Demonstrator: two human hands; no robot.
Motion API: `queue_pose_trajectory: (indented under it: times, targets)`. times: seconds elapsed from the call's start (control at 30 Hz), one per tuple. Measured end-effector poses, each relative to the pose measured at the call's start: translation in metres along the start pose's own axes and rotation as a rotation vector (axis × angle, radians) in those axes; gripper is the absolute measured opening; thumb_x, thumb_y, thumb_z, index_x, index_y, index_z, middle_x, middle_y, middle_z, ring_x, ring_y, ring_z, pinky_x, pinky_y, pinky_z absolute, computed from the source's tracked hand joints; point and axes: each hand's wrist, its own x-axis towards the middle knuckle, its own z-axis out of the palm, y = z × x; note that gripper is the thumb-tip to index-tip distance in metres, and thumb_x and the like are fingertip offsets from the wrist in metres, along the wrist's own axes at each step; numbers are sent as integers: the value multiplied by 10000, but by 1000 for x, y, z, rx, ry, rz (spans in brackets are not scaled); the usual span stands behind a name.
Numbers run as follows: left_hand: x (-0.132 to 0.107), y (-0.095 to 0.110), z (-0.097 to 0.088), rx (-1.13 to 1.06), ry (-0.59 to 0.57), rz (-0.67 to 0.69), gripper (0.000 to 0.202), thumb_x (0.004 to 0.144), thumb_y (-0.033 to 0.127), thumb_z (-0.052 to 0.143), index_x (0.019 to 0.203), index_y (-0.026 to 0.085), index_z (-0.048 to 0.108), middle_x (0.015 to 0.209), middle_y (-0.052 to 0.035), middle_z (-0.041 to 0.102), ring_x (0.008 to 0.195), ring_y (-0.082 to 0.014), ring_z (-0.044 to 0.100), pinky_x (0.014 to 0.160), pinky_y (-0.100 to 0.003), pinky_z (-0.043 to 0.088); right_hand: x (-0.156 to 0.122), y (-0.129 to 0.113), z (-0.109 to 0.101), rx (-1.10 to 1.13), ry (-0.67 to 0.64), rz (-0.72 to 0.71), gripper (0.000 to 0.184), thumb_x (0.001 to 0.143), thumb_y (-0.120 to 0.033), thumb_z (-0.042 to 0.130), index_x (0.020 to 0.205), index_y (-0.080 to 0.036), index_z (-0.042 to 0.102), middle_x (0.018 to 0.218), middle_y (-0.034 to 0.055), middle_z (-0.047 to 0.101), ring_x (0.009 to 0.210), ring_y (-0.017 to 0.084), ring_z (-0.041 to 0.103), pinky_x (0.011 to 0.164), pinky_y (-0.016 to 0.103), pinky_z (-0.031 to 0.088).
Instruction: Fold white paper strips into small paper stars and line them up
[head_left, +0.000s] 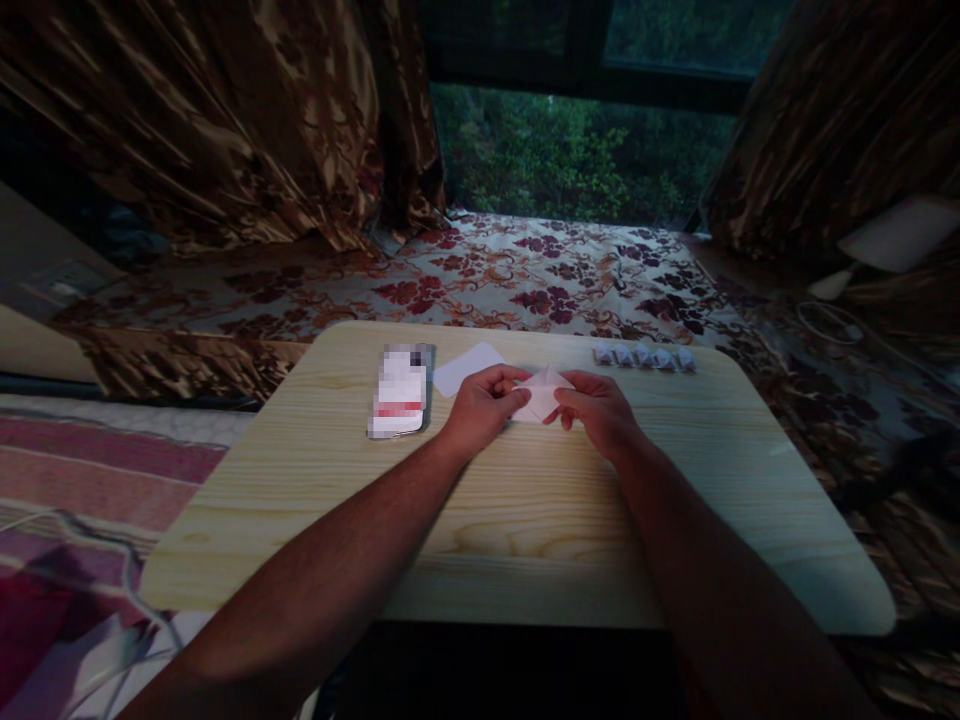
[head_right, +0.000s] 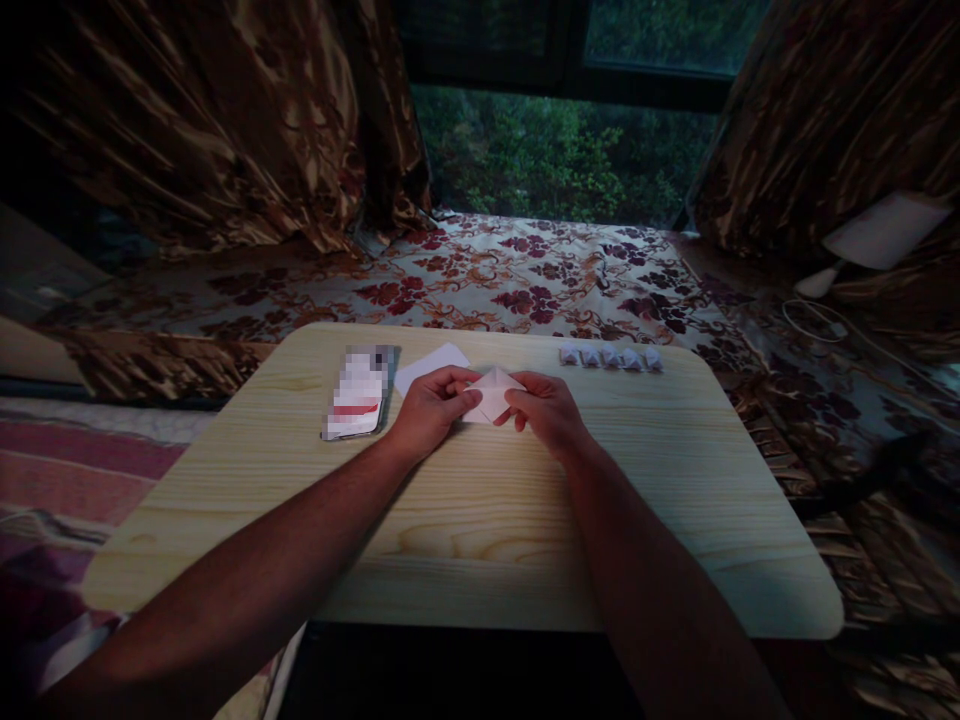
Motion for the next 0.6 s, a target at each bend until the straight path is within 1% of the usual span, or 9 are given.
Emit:
queue_pose_trajectory:
  times: [0.13, 0.23, 0.3, 0.43, 0.6]
  targets:
    - [0, -1, -1, -59, -7, -12, 276, 678, 277, 785, 921, 162, 725, 613, 26, 623, 504, -86, 508, 508, -218, 368, 0, 1, -1, 109, -25, 41, 260, 726, -264, 675, 950, -150, 743, 689, 41, 723, 567, 170, 680, 443, 217, 427]
    - [0, -2, -1, -82, -18, -18, 238, 689, 273, 778, 895, 162, 731, 624, 14, 641, 513, -92, 531, 515, -223, 388, 1, 3, -2, 167, -26, 33, 272, 710, -244, 694, 966, -170, 746, 723, 38, 732, 578, 182, 697, 446, 224, 443]
    - [1, -2, -1, -93, -26, -19, 212, 695, 269, 776, 873, 162, 734, 632, 7, 653, 525, -97, 546, 524, -225, 398, 0, 4, -3, 185, -33, 24, 262, 712, -243, 693, 960, -180, 753, 707, 34, 729, 587, 191, 705, 451, 229, 448]
    - [1, -4, -1, -132, -45, -16, 207, 689, 267, 791, 857, 158, 738, 667, -13, 685, 568, -109, 585, 564, -235, 429, -1, 2, -3, 204, -42, 27, 187, 706, -223, 682, 869, -177, 760, 685, 39, 726, 577, 189, 701, 472, 240, 458]
    - [1, -4, -2, -180, -77, -34, 289, 667, 314, 821, 890, 146, 749, 702, -42, 708, 598, -130, 612, 592, -258, 453, -2, -3, -1, 247, -19, 38, 132, 665, -215, 692, 782, -176, 740, 653, 29, 715, 543, 180, 677, 489, 264, 478]
